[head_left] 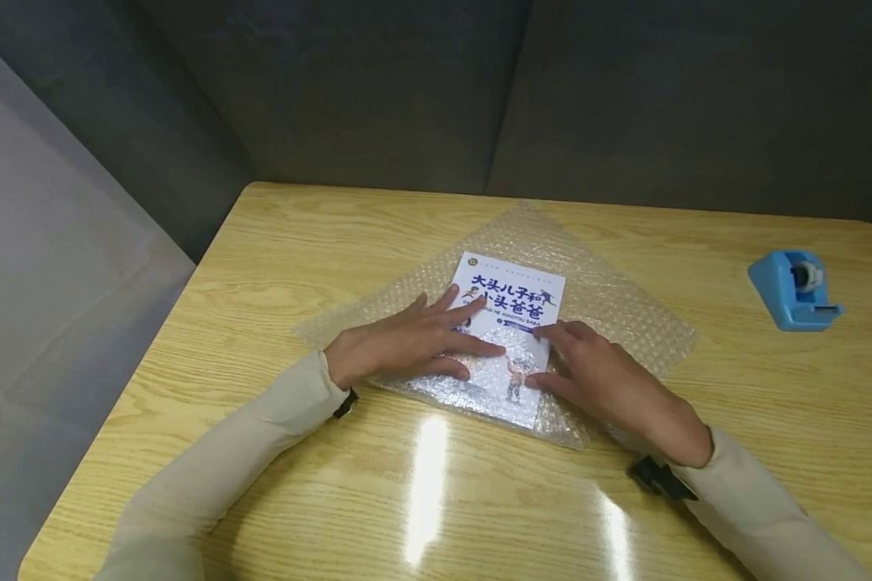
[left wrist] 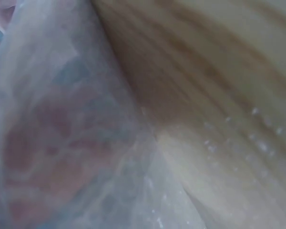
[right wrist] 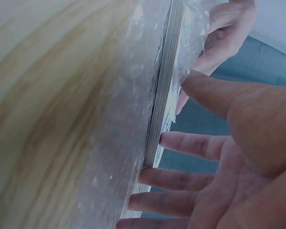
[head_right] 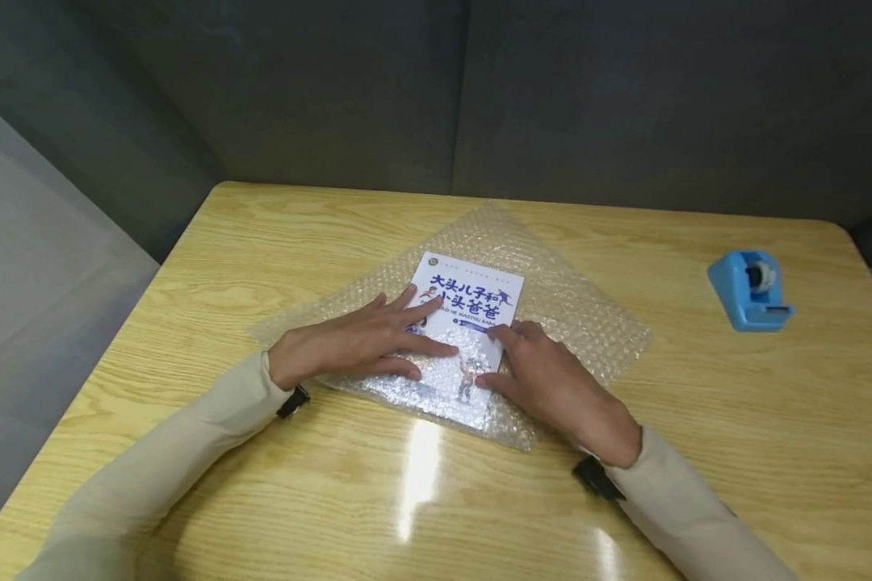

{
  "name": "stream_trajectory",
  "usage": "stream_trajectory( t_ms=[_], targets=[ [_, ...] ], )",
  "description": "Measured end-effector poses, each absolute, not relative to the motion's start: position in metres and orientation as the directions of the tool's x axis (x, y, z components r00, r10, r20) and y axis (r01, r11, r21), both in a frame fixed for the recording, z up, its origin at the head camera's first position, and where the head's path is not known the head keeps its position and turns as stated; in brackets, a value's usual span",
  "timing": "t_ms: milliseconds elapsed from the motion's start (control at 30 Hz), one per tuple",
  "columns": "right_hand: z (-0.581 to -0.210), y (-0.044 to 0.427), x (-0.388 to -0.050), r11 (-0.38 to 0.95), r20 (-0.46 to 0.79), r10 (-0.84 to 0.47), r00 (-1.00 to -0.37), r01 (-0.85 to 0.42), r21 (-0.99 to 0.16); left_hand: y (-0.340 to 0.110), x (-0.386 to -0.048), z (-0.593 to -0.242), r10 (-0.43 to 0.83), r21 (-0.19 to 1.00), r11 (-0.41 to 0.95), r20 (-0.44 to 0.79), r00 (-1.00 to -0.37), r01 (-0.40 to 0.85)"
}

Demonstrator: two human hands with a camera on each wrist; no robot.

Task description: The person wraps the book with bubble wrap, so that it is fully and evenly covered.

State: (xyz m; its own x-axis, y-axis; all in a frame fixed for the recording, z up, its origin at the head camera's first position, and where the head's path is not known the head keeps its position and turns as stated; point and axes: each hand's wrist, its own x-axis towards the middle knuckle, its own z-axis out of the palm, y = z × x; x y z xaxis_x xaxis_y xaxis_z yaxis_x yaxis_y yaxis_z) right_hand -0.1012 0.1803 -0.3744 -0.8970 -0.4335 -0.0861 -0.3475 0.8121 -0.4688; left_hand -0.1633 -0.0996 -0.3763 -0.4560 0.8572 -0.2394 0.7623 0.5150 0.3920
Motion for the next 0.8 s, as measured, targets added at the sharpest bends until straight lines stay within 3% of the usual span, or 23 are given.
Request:
stream_trajectory(
  t_ms=[533, 800],
  targets=[
    [-0.362, 0.185, -0.111, 0.838, -0.209, -0.438, -0.874, -0.314, -0.446, -0.099, -0.164, -0.374, 0.857, 0.394, 0.514, -0.252, -0.449, 0.761],
    [-0.349, 0.193, -0.129, 0.869, -0.228, -0.381, -0.896, -0.263, -0.419, -0.097, -0.164, -0.371, 0.854, 0.404, 0.52, -0.258, -0.452, 0.752]
  ],
)
